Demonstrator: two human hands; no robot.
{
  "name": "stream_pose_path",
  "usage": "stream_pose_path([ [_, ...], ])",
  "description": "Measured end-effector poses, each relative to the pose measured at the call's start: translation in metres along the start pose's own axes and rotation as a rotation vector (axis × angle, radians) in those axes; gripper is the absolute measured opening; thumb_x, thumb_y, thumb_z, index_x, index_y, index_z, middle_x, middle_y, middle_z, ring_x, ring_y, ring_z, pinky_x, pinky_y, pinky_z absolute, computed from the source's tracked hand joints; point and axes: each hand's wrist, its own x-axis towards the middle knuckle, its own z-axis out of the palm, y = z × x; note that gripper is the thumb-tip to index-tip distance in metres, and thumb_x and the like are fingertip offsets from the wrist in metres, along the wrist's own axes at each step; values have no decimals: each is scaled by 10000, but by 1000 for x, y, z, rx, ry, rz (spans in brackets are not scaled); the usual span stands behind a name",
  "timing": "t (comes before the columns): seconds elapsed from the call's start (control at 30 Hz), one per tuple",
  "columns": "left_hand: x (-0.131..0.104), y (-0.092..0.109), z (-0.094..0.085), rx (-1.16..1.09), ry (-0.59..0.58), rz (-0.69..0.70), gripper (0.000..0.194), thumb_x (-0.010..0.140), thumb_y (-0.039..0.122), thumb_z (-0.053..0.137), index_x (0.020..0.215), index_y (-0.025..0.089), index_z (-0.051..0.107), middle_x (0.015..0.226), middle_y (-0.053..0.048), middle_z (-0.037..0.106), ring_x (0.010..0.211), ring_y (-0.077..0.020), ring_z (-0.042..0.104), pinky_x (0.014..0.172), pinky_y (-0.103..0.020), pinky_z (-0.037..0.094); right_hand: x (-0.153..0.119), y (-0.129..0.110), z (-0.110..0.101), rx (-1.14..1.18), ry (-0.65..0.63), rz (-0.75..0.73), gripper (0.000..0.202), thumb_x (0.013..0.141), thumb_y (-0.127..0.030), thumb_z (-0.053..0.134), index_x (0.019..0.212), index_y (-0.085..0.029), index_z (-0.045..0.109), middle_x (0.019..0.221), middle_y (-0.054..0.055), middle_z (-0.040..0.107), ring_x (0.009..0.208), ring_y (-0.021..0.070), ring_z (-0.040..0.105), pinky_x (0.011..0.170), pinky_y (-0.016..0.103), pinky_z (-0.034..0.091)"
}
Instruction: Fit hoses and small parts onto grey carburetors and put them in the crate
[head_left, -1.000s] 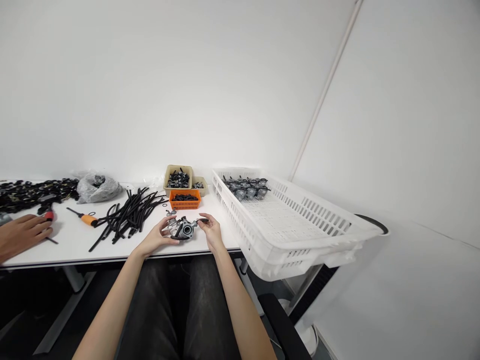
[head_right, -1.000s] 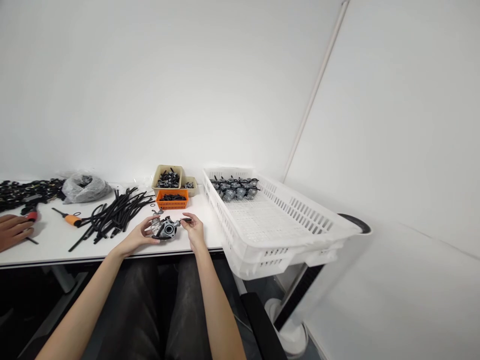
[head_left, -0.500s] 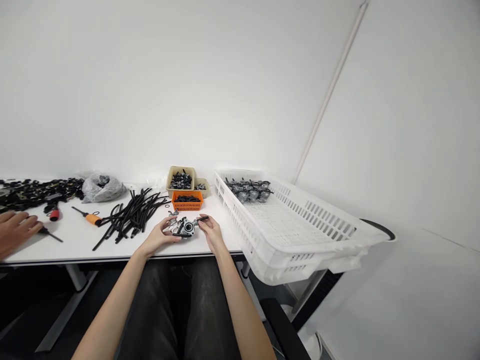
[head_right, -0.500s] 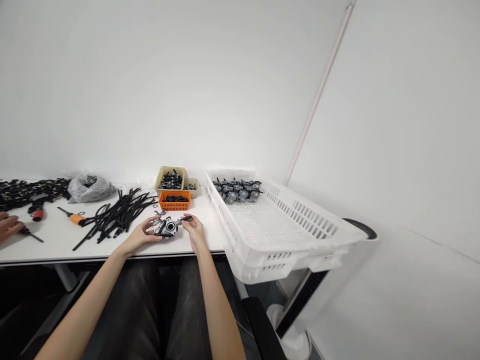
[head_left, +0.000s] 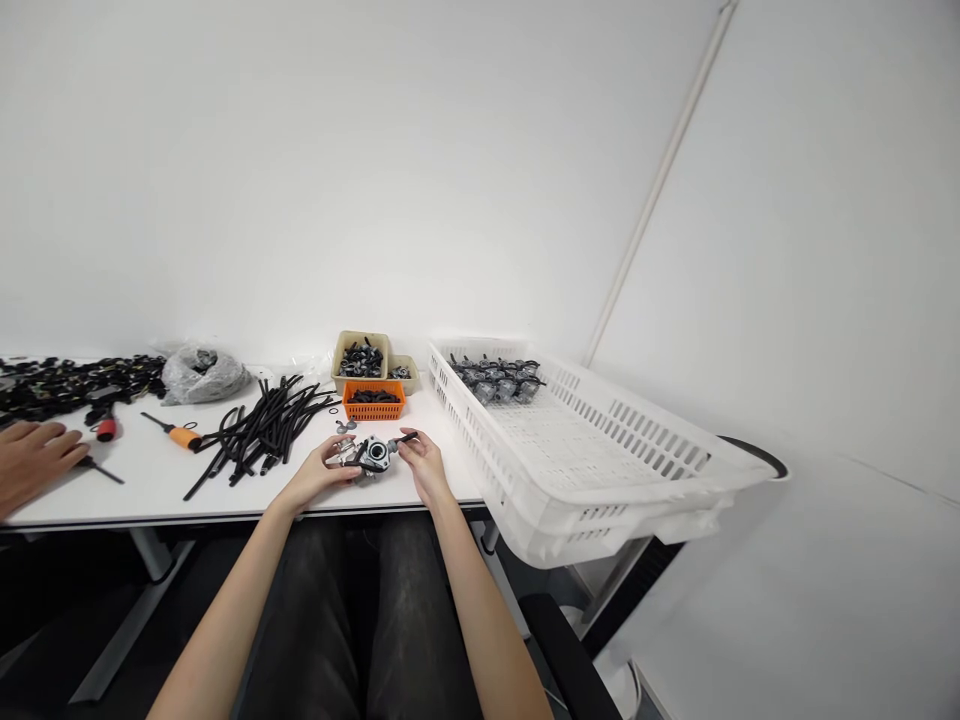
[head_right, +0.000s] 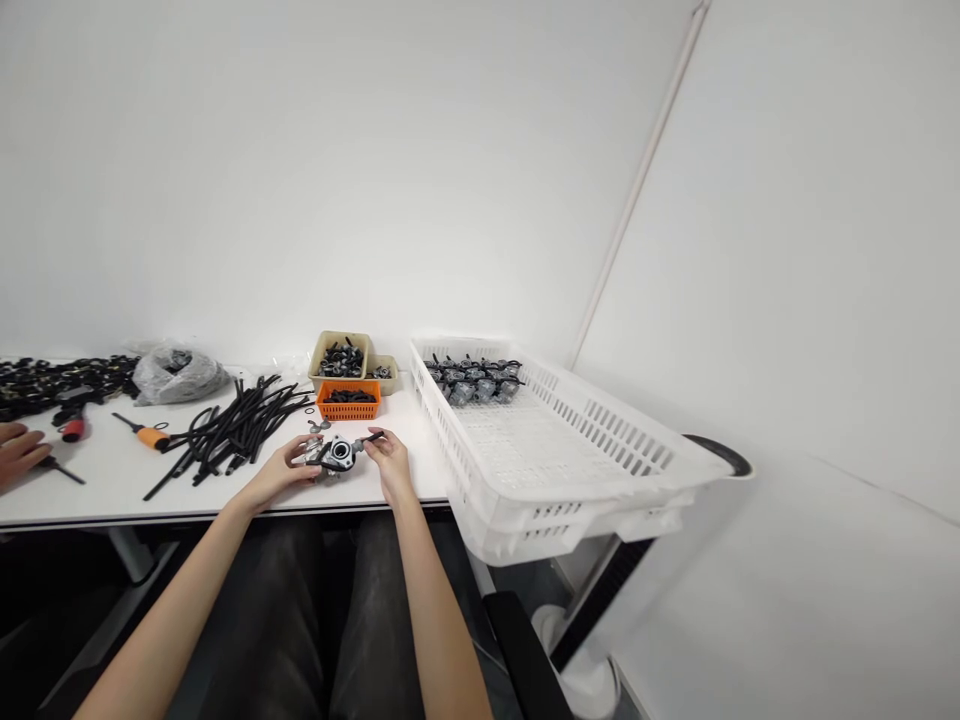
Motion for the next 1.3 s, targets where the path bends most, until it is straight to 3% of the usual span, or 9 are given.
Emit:
stream_pose_path([
  [0.17,0,2,-2,-103,-74,-15,502,632,296,785,1104,306,613,1158,-43,631,974,-273,632,725,-362,541,-3,-6,3,39,-1,30,434,565,-289,823,954,-189,658,788,32,708,807,174,648,851,320,441],
  [0.43,-3,8,1,-310,-6,-45,416,614,192,796,1004,237,658,1058,-81,669,914,-282,640,642,-340,529,-8,-14,8,0,-23,66,433,585,-364,809,954,-193,661,975,88,720,941,216,648,822,329,453],
  [0.67,12,-6,-6,-464,147,-70,355,676,236,780,988,223,609,889,-39,703,724,-182,659,683,-320,545,-11,-18,12,-94,-137,60,437,625,-376,794,1014,-217,675,1074,108,712,1084,244,615,931,380,426],
  [0.83,18,-7,-11,-649,249,-98,235,743,277,724,934,177,629,967,-74,693,864,-188,667,724,-281,573,-10,-16,10,-98,-134,83,422,645,-416,776,1008,-224,680,1080,107,713,1009,226,640,916,382,422],
  [1.07,16,0,-18,-860,391,-74,267,778,366,682,944,167,618,969,-68,691,997,-174,656,764,-228,588,-9,-13,7,-116,-138,89,395,699,-419,733,1034,-219,674,1085,104,709,933,190,641,879,347,427],
  [1.3,16,0,-13,-717,419,-33,234,712,273,721,887,182,594,922,-53,699,1012,-199,654,832,-285,578,-10,-15,8,-113,-124,94,385,705,-421,722,1026,-213,677,1072,102,710,901,176,638,862,335,430],
])
